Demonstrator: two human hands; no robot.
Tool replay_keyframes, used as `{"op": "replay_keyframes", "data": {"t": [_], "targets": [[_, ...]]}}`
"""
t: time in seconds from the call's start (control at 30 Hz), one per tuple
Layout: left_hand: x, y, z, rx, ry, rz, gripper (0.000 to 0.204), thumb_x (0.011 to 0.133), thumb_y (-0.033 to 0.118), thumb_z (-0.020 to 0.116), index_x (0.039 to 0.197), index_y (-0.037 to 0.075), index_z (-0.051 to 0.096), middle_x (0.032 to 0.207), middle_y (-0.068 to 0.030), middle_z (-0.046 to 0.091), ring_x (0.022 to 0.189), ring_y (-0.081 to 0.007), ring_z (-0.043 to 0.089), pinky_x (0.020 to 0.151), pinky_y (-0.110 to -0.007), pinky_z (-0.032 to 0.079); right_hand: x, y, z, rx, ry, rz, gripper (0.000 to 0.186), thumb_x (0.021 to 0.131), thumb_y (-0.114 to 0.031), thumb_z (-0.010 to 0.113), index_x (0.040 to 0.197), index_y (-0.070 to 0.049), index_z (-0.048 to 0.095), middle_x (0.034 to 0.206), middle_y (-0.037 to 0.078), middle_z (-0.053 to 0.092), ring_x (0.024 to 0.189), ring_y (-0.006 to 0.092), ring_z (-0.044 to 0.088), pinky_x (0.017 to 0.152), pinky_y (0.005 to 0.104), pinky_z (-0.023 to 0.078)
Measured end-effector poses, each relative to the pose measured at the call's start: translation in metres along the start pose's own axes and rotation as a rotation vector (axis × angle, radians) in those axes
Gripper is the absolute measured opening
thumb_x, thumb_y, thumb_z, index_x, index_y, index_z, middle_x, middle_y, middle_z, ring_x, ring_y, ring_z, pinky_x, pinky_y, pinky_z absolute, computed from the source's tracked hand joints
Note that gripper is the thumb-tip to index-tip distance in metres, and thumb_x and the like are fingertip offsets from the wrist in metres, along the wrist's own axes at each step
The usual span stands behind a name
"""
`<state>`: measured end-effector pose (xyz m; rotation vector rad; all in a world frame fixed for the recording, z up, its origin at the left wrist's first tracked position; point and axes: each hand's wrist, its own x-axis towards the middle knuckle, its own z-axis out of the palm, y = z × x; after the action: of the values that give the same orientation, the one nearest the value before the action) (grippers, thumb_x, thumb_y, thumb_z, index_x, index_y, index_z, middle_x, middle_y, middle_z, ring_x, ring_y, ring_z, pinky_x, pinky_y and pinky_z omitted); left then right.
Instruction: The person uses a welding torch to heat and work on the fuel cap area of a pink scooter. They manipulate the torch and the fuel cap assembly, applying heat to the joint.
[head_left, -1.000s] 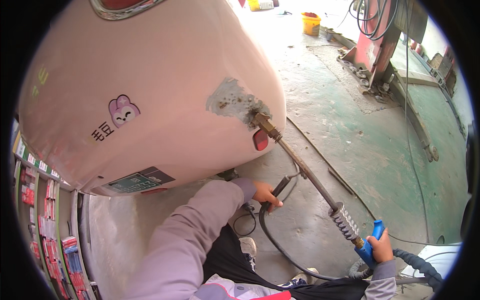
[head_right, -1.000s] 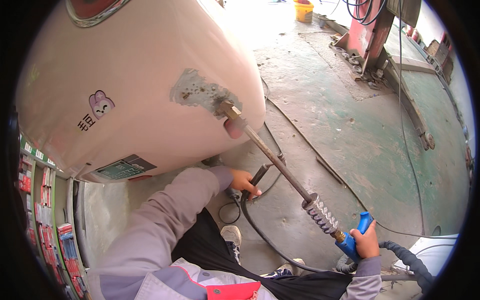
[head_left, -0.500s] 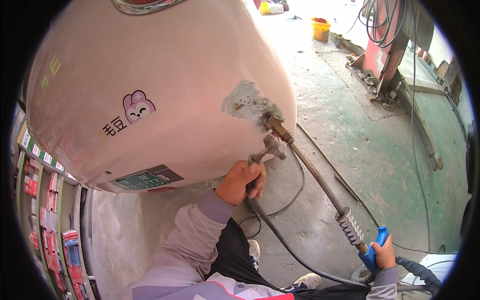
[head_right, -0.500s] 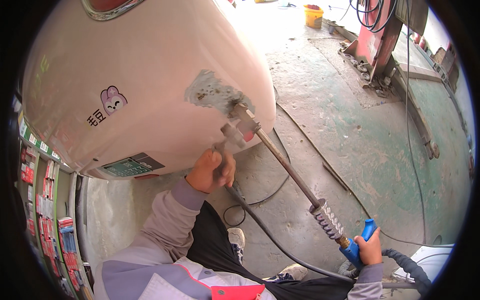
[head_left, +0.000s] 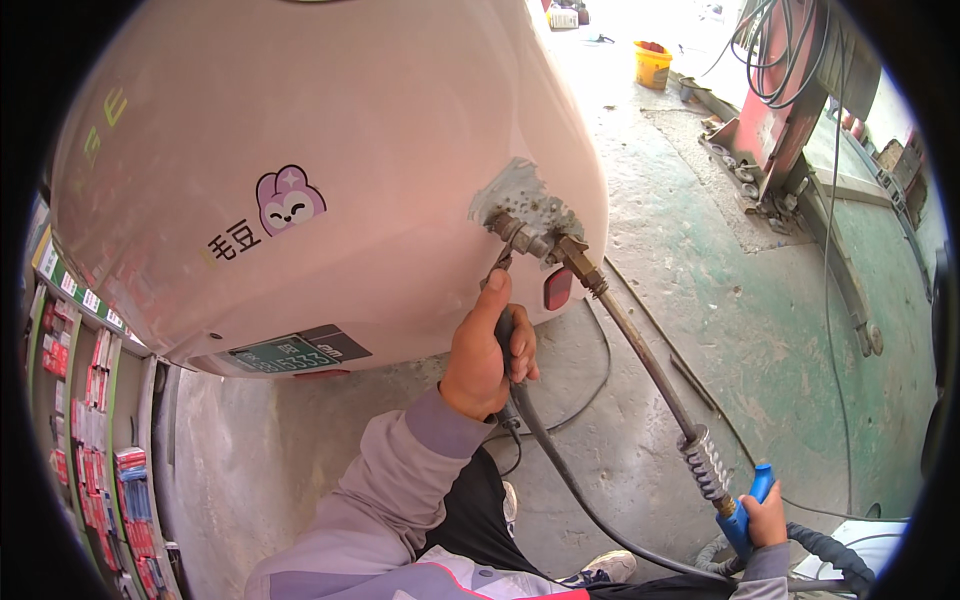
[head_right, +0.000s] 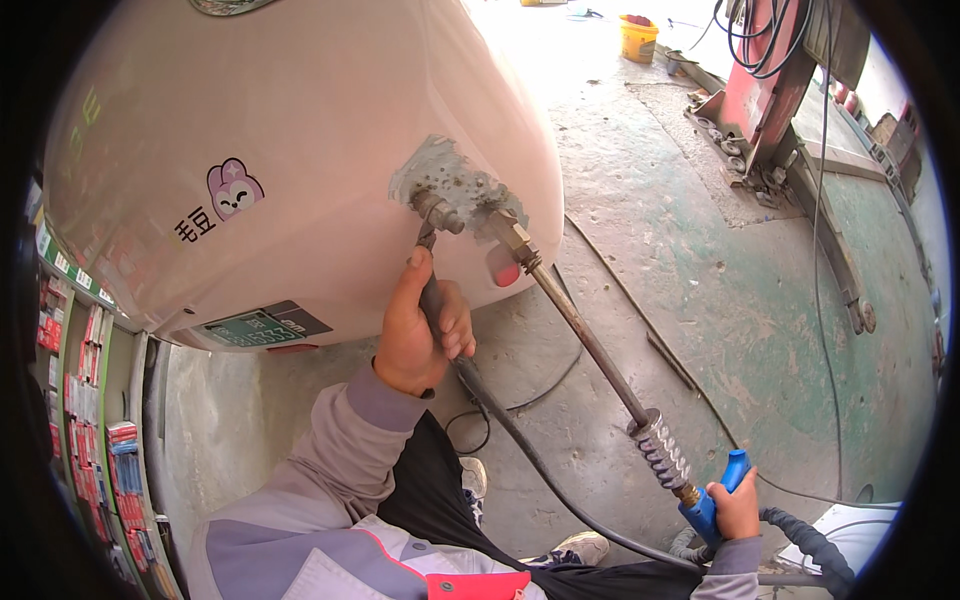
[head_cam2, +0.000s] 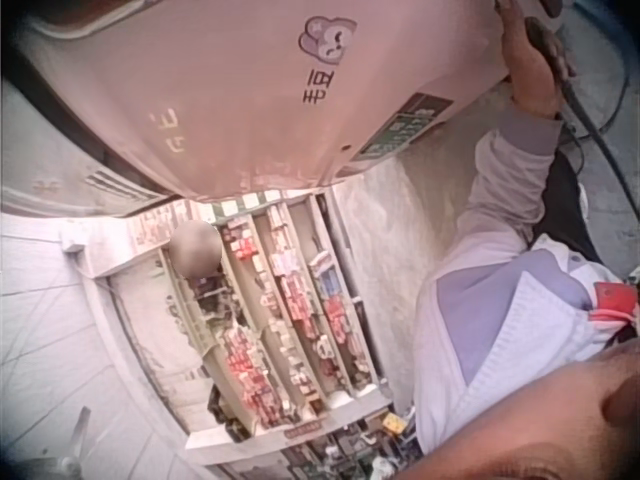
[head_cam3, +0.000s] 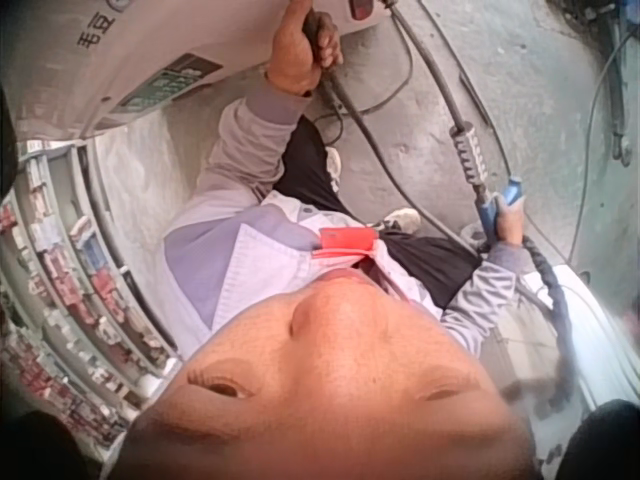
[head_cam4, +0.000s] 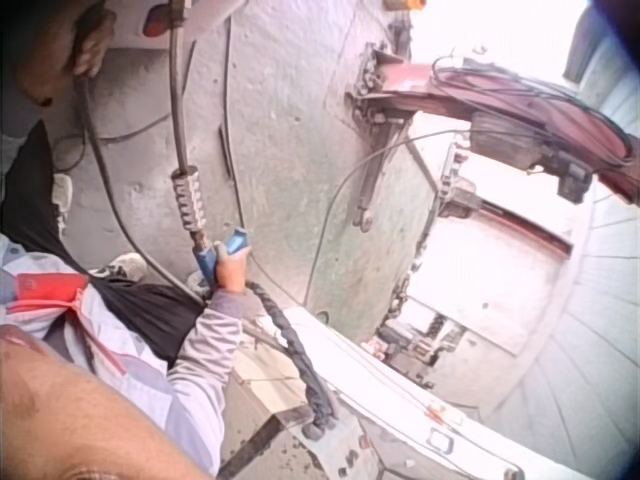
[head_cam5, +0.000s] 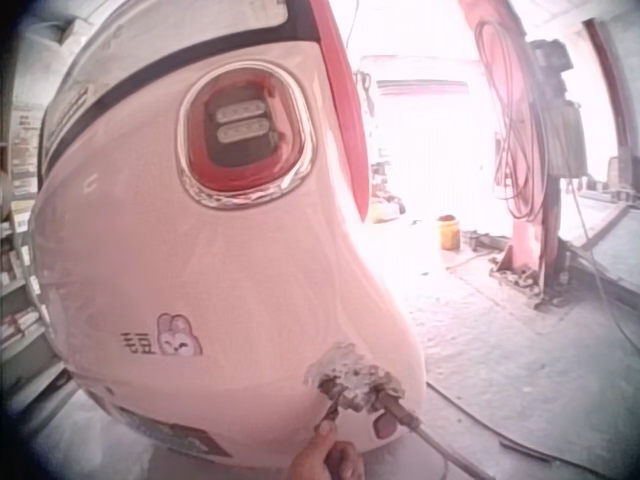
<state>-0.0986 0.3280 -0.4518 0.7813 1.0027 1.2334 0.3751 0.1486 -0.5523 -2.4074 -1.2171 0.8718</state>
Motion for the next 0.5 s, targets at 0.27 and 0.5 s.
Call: {"op": "replay_keyframes", "data": {"t": [0.27, 0.5], "targets": [[-0.002, 0.001, 0.000, -0.036, 0.007, -0.009, 0.070, 0.095, 0.072, 0.046, 0.053, 0.016, 0.040, 0.046, -0.0002, 0.039, 0.039, -0.0126, 0.039, 0.047, -0.030, 0.043, 0.000, 0.006, 0.000, -0.031, 0.007, -0.032, 0.104, 0.074, -0.031, 0.070, 0.146, 0.025, 0.020, 0.125, 0.041, 0.055, 0.112, 0.0411, 0.062, 0.098, 0.0362, 0.048], [-0.002, 0.000, -0.001, -0.055, 0.011, -0.029, 0.071, 0.094, 0.073, 0.047, 0.054, 0.015, 0.040, 0.047, -0.0006, 0.039, 0.039, -0.0122, 0.039, 0.047, -0.030, 0.044, 0.002, 0.011, 0.001, -0.049, 0.024, -0.038, 0.104, 0.074, -0.031, 0.070, 0.146, 0.025, 0.019, 0.127, 0.041, 0.054, 0.113, 0.0399, 0.061, 0.098, 0.0362, 0.048]]}}
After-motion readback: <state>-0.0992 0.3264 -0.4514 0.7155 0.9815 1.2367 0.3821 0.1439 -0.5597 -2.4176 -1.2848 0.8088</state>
